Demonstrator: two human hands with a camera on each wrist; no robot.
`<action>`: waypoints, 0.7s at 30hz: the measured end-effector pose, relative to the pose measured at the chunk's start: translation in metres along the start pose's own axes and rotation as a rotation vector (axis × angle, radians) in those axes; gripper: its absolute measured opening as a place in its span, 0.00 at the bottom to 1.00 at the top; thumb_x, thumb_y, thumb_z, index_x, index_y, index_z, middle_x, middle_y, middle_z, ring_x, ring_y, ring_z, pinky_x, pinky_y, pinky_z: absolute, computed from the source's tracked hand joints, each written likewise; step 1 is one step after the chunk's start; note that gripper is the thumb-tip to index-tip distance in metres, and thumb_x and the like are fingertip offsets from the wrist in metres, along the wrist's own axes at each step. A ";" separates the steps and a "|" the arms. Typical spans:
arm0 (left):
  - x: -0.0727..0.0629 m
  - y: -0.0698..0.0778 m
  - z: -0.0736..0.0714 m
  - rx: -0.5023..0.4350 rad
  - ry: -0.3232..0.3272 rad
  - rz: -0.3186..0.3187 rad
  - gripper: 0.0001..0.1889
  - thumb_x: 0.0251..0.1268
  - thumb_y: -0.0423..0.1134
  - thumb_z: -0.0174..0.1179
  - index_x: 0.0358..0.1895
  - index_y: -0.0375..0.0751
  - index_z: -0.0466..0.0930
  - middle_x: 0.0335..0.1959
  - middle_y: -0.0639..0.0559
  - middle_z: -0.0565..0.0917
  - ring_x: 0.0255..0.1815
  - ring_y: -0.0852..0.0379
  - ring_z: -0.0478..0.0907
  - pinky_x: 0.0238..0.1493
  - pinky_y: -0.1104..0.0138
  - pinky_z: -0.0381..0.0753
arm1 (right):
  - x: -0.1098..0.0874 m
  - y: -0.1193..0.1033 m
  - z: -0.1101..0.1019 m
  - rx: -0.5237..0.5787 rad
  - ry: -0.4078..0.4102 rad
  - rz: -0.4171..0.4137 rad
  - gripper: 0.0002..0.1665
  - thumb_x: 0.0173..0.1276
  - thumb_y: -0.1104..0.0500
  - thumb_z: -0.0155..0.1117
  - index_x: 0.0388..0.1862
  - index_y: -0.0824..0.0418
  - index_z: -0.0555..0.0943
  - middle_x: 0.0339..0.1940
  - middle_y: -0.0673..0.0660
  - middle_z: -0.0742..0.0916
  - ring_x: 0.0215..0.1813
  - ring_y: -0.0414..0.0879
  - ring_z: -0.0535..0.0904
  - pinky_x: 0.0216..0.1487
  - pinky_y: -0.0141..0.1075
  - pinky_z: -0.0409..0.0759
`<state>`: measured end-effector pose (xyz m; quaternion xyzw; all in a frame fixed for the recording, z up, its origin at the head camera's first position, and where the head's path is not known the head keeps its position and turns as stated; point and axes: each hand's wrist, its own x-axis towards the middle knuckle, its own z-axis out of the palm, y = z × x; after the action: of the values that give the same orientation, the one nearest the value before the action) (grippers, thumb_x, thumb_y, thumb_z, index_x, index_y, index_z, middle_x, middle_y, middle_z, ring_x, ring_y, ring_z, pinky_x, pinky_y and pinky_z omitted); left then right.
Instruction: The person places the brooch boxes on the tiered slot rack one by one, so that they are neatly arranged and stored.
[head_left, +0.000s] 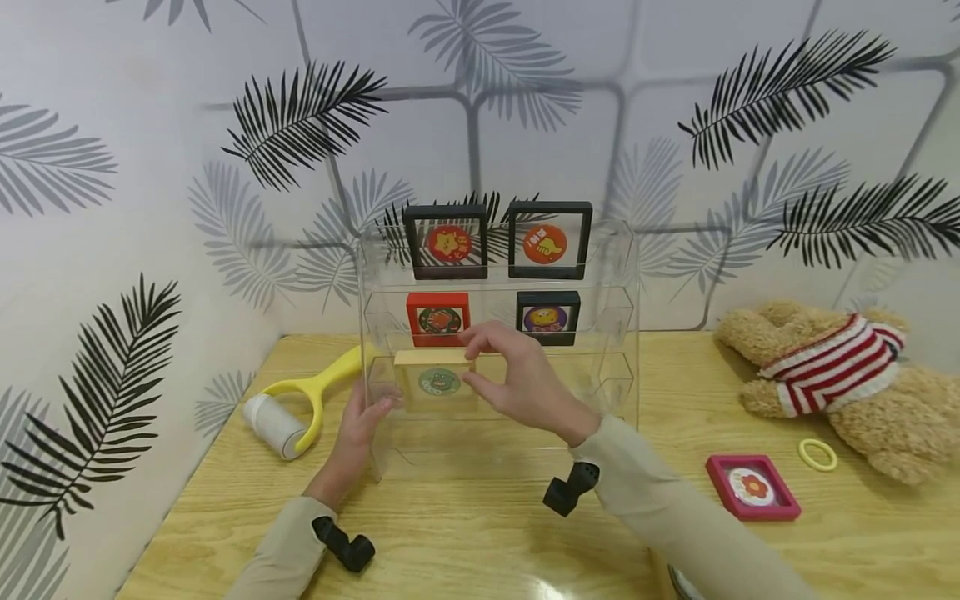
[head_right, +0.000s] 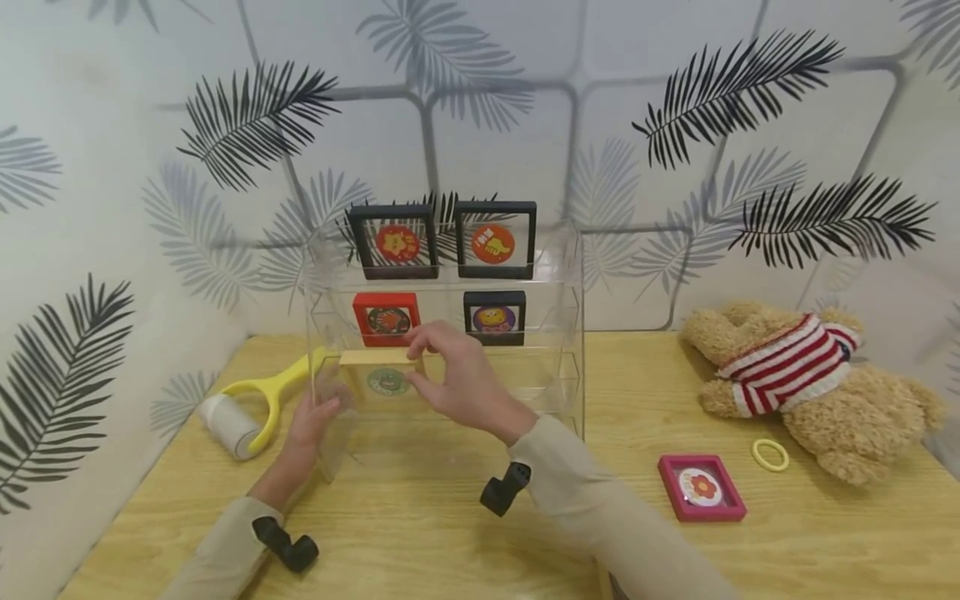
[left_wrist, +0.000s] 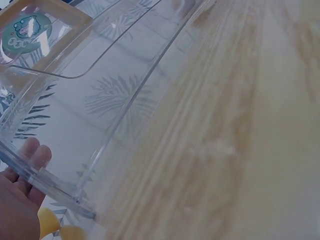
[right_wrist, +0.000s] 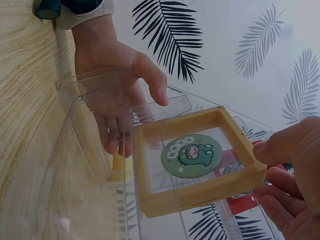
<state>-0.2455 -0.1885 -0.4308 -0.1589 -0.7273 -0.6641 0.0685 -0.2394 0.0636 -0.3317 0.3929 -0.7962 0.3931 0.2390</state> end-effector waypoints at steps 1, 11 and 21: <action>0.000 0.000 0.000 0.002 0.000 0.004 0.31 0.68 0.35 0.43 0.74 0.34 0.49 0.45 0.56 0.74 0.45 0.67 0.76 0.56 0.77 0.67 | -0.001 -0.001 -0.003 -0.003 0.007 -0.012 0.12 0.56 0.68 0.71 0.35 0.62 0.76 0.49 0.62 0.84 0.52 0.51 0.80 0.51 0.42 0.80; 0.000 0.000 0.000 0.012 -0.002 0.017 0.31 0.69 0.35 0.43 0.74 0.35 0.48 0.45 0.56 0.74 0.45 0.67 0.76 0.56 0.77 0.67 | -0.023 -0.002 -0.036 -0.005 0.025 0.018 0.13 0.56 0.71 0.69 0.39 0.64 0.76 0.43 0.58 0.83 0.47 0.49 0.80 0.44 0.39 0.83; 0.000 -0.001 0.000 -0.005 -0.004 -0.004 0.32 0.69 0.35 0.43 0.75 0.35 0.47 0.46 0.58 0.74 0.45 0.67 0.76 0.57 0.76 0.65 | -0.060 0.011 -0.086 -0.066 0.069 0.013 0.15 0.55 0.77 0.66 0.39 0.64 0.76 0.35 0.55 0.83 0.35 0.41 0.80 0.35 0.30 0.81</action>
<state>-0.2454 -0.1884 -0.4317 -0.1590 -0.7262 -0.6656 0.0653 -0.2072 0.1642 -0.3282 0.3658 -0.8027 0.3815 0.2764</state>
